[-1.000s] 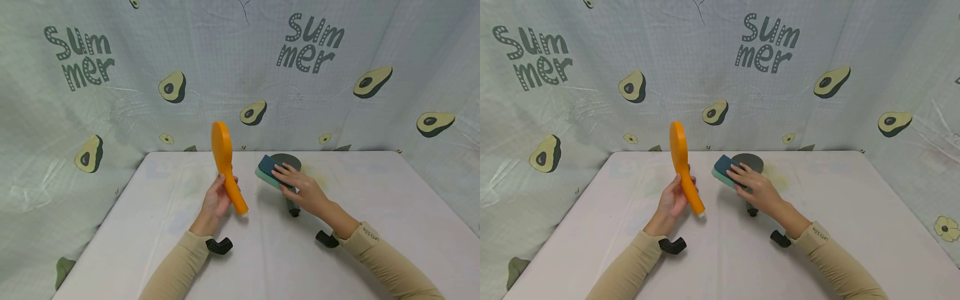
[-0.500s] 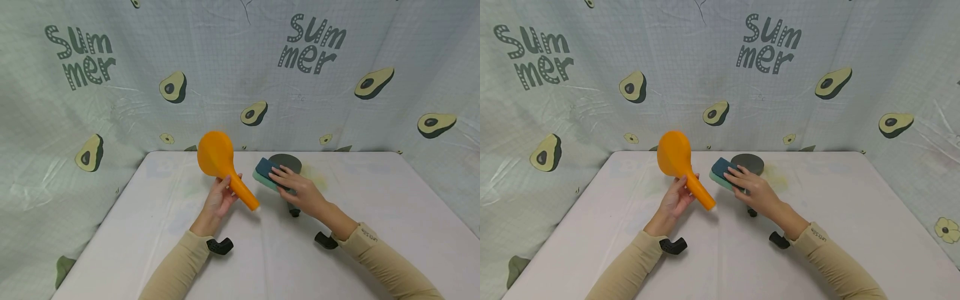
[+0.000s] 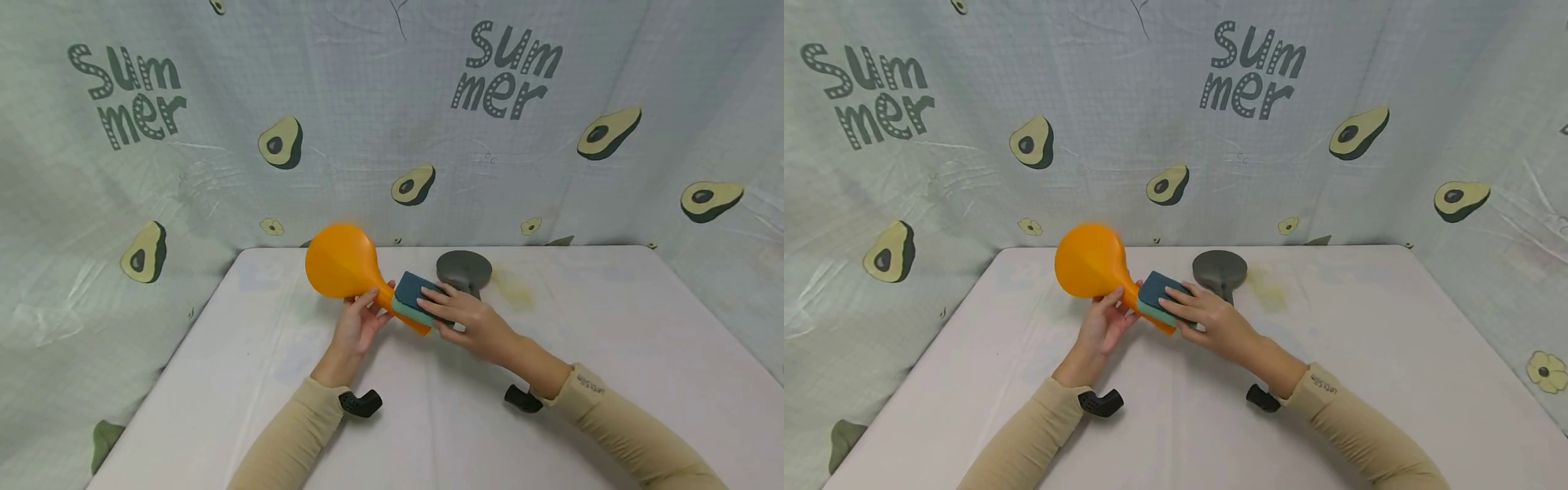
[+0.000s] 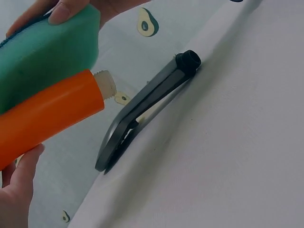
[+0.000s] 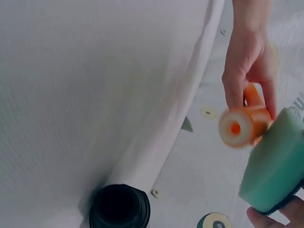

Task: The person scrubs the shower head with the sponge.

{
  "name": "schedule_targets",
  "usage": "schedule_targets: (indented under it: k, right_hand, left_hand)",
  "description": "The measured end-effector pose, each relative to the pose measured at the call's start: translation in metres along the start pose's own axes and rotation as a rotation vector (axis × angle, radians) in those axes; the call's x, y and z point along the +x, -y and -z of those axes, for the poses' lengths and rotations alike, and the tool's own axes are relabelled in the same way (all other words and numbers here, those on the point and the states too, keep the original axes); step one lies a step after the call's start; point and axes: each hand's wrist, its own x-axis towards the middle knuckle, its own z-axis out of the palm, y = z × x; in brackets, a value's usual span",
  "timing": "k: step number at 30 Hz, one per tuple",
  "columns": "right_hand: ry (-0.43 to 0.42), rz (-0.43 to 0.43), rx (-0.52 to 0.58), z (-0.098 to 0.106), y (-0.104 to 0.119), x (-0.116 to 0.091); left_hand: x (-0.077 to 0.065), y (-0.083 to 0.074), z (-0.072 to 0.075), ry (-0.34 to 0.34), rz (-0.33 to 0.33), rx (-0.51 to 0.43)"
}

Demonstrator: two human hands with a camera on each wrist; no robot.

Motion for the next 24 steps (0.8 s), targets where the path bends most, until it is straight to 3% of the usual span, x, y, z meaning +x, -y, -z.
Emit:
schedule_targets:
  k: [9, 14, 19, 24]
  right_hand:
    - [0.034, 0.024, -0.062, -0.0032, 0.0024, 0.0005]
    - [0.064, 0.026, -0.094, -0.0033, 0.0017, 0.0000]
    - [0.091, -0.026, -0.093, -0.0024, 0.0014, -0.0017]
    - [0.158, -0.110, -0.069, -0.0008, 0.0038, 0.0027]
  left_hand:
    - [0.0008, 0.0040, -0.0015, -0.035, -0.020, 0.053]
    - [-0.0008, 0.0033, -0.0007, -0.013, -0.015, 0.033]
    - [-0.0016, 0.0031, 0.0017, 0.010, 0.006, -0.045]
    - [-0.0005, 0.0064, 0.0033, 0.025, 0.000, -0.012]
